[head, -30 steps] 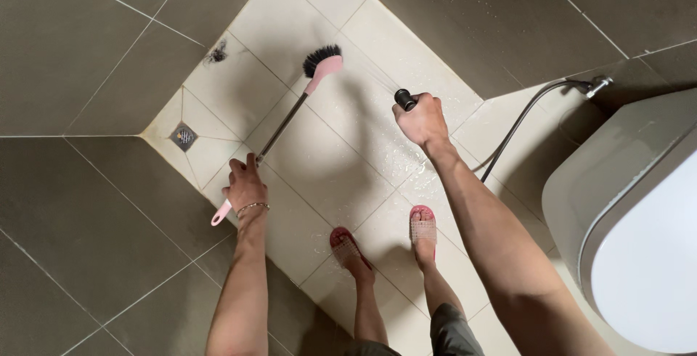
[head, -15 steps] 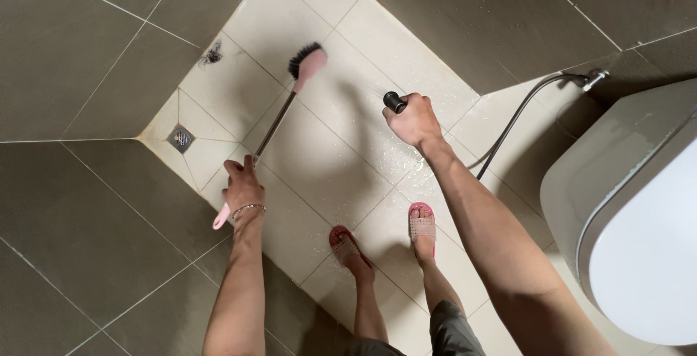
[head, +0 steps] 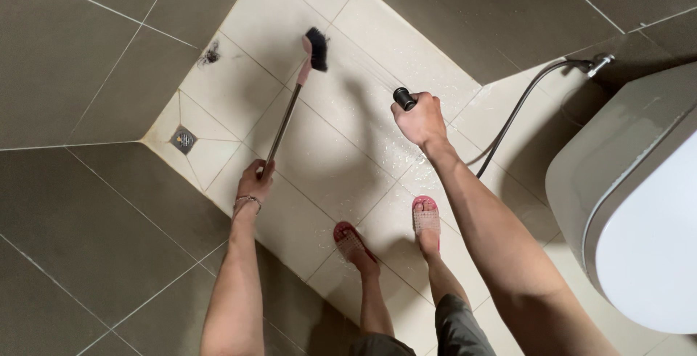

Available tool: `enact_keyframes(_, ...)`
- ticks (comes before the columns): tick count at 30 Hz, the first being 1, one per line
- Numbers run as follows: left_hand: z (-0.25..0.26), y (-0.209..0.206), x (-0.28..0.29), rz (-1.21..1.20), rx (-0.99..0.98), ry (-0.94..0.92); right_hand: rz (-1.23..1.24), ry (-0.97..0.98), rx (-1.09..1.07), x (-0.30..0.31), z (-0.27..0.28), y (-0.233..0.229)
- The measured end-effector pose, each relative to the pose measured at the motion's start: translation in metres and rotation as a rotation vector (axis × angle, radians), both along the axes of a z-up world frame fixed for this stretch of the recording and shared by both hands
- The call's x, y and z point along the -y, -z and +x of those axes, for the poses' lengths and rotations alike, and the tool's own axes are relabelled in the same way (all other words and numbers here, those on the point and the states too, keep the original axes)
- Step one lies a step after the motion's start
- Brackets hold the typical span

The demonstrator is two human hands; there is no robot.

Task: The person scrubs the tiled bathroom floor with a long-handled brush while rinsing with a handheld bidet sprayer. They then pour green toilet cleaner into the bowl, scrub the interior with the brush, and finish by scrubbing the floor again.

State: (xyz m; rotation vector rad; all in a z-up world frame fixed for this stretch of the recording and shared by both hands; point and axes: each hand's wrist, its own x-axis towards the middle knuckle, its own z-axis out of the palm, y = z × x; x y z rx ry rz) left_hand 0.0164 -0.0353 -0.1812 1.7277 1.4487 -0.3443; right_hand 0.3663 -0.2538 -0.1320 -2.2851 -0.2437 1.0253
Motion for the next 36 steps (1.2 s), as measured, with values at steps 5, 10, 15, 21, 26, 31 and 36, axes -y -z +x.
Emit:
enact_keyframes(5,0.003,-0.004,0.003,-0.175,0.004,-0.172,0.010,0.022,-0.001,0.006,-0.002,0.002)
enact_keyframes(10,0.007,-0.014,0.004,-0.259,0.009,-0.254,0.035,0.003,-0.020,0.012,0.000,0.003)
enact_keyframes(15,0.007,-0.021,0.002,-0.281,-0.032,-0.276,0.028,-0.015,-0.030,0.011,0.001,0.001)
enact_keyframes(21,0.006,-0.024,0.000,-0.285,-0.049,-0.256,0.081,-0.045,-0.036,0.008,0.002,0.002)
enact_keyframes(26,0.011,-0.031,0.002,-0.280,-0.051,-0.259,0.063,-0.027,-0.076,0.006,0.002,0.000)
enact_keyframes(31,0.012,-0.034,0.003,-0.277,-0.049,-0.256,0.051,-0.092,-0.074,0.008,0.004,0.001)
enact_keyframes(36,0.010,-0.039,0.003,-0.261,-0.050,-0.265,0.062,-0.084,-0.058,0.008,0.004,0.003)
